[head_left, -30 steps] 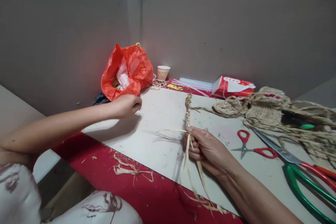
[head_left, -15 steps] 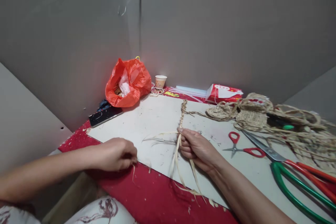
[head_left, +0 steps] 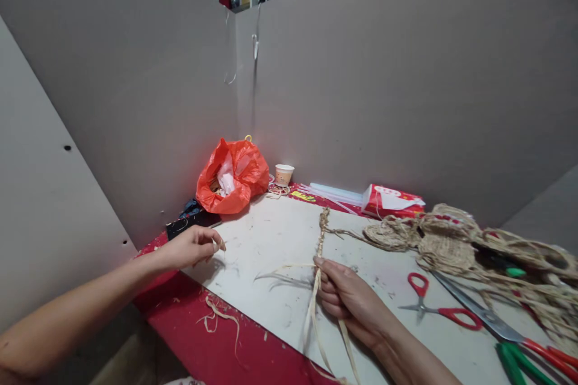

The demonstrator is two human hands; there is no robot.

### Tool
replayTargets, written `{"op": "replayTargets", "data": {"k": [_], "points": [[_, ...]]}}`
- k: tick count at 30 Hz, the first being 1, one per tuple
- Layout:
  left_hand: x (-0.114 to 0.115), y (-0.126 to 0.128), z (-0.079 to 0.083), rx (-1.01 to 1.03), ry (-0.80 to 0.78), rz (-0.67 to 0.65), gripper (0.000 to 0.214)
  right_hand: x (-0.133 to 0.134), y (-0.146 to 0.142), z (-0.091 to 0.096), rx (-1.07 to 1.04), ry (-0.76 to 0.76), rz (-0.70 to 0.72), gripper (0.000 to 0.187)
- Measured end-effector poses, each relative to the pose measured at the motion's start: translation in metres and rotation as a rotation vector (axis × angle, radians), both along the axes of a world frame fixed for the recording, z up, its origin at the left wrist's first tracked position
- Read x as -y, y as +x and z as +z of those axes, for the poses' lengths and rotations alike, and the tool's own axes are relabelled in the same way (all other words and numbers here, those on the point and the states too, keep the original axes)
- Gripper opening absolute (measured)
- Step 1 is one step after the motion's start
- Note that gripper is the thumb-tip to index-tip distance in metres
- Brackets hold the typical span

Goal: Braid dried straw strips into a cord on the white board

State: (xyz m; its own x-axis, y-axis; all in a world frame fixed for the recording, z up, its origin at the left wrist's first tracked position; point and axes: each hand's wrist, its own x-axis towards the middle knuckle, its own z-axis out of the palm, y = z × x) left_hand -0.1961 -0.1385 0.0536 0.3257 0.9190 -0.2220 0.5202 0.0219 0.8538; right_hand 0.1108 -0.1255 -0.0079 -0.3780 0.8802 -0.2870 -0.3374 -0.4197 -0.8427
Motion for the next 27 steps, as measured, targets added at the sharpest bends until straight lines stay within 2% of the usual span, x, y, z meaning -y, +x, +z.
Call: {"op": "replayTargets", "data": {"k": [4,7,10,13,17,22,24,27], "points": [[0.034,0.009,-0.004,-0.175,0.062,-0.290,0.018,-0.001,0.001,-0.002,0.011,-0.008,0.000,0.048],[0.050,0.017,-0.015,-0.354,0.126,-0.352,0.015,-0.001,0.002,-0.004,0.022,-0.012,0.001,0.048],[0.052,0.014,-0.021,-0.411,0.180,-0.329,0.020,0.001,0.001,-0.003,0.035,-0.028,-0.008,0.049],[0.051,0.000,-0.016,-0.399,0.188,-0.250,0.027,0.002,0.001,-0.001,0.036,-0.029,-0.018,0.049],[0.050,-0.026,-0.002,-0.218,0.102,-0.057,0.029,0.002,0.001,-0.002,0.043,-0.027,-0.021,0.048],[0.044,-0.048,0.000,-0.126,0.093,0.183,0.033,0.002,0.001,-0.004,0.024,-0.038,-0.037,0.049],[0.040,-0.050,0.002,-0.181,0.137,0.188,0.033,0.003,0.001,-0.004,0.018,-0.040,-0.039,0.048],[0.038,-0.050,0.013,-0.379,0.163,0.041,0.030,0.002,0.000,-0.005,0.009,-0.047,-0.030,0.049]]}}
